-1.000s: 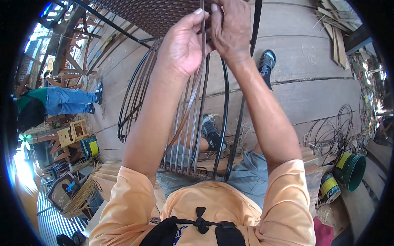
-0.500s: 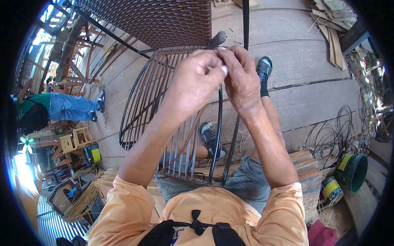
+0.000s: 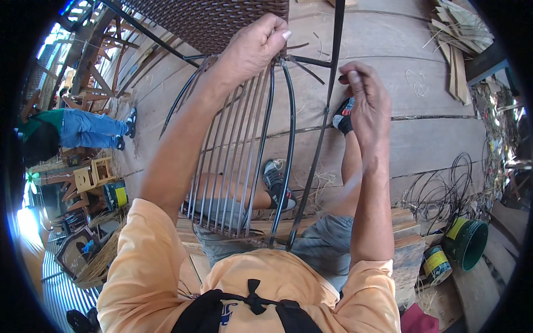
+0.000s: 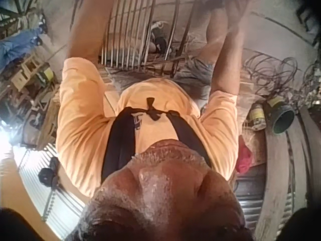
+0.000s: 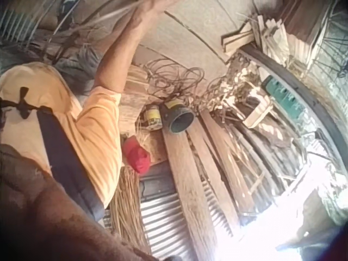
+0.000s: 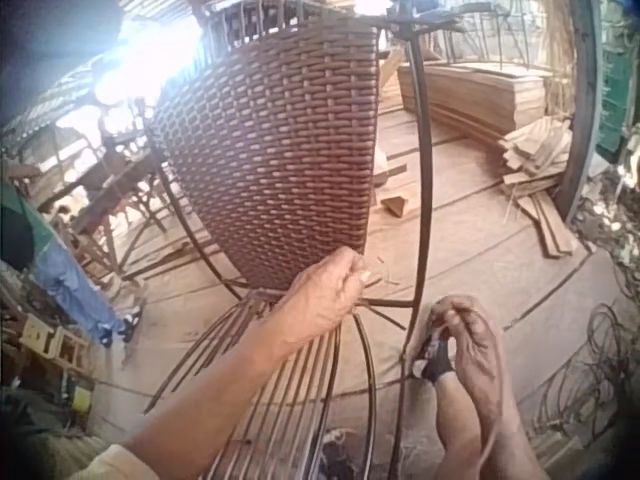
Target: Weaving and repairing a chair using synthetic rattan strips.
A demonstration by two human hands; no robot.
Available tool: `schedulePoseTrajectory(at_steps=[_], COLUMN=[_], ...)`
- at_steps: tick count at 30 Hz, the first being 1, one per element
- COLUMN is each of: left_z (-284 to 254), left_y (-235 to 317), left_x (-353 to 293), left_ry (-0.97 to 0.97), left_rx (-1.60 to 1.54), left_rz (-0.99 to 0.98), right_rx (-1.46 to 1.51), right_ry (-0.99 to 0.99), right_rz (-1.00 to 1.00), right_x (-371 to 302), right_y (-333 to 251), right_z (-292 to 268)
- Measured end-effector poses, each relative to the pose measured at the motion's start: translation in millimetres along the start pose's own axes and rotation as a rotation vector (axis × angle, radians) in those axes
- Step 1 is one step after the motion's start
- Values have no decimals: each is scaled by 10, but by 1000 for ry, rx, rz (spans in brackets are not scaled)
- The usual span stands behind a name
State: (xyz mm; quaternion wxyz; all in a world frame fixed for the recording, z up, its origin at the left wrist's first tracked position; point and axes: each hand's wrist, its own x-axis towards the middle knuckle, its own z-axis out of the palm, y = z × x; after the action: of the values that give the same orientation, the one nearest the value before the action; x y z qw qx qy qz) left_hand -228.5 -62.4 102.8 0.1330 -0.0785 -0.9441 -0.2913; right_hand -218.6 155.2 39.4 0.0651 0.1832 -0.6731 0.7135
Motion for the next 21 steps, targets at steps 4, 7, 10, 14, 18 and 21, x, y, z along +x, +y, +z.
schedulePoseTrajectory(at_steps=[4,7,10,14,18,21], left_z=[-21,-192,-89,-292,-344,-247], left_y=[0,71,-41,174,198,65], left_x=[3,108,209,280,261,271], left_ry=[-111,-345,-332,-566,-586,-553], left_rx=[-27,79,117,25,-78,-47], left_rz=[29,75,226,74,9,108], right_rx=[40,-9,-22,104,38,-158], right_ry=[42,-18,-114,-118,-155,-184], right_rz=[110,70,7,-40,-177,-406], right_x=[78,218,264,285,343,426], right_y=[130,244,393,635,703,858], right_z=[180,378,520,641,766,751])
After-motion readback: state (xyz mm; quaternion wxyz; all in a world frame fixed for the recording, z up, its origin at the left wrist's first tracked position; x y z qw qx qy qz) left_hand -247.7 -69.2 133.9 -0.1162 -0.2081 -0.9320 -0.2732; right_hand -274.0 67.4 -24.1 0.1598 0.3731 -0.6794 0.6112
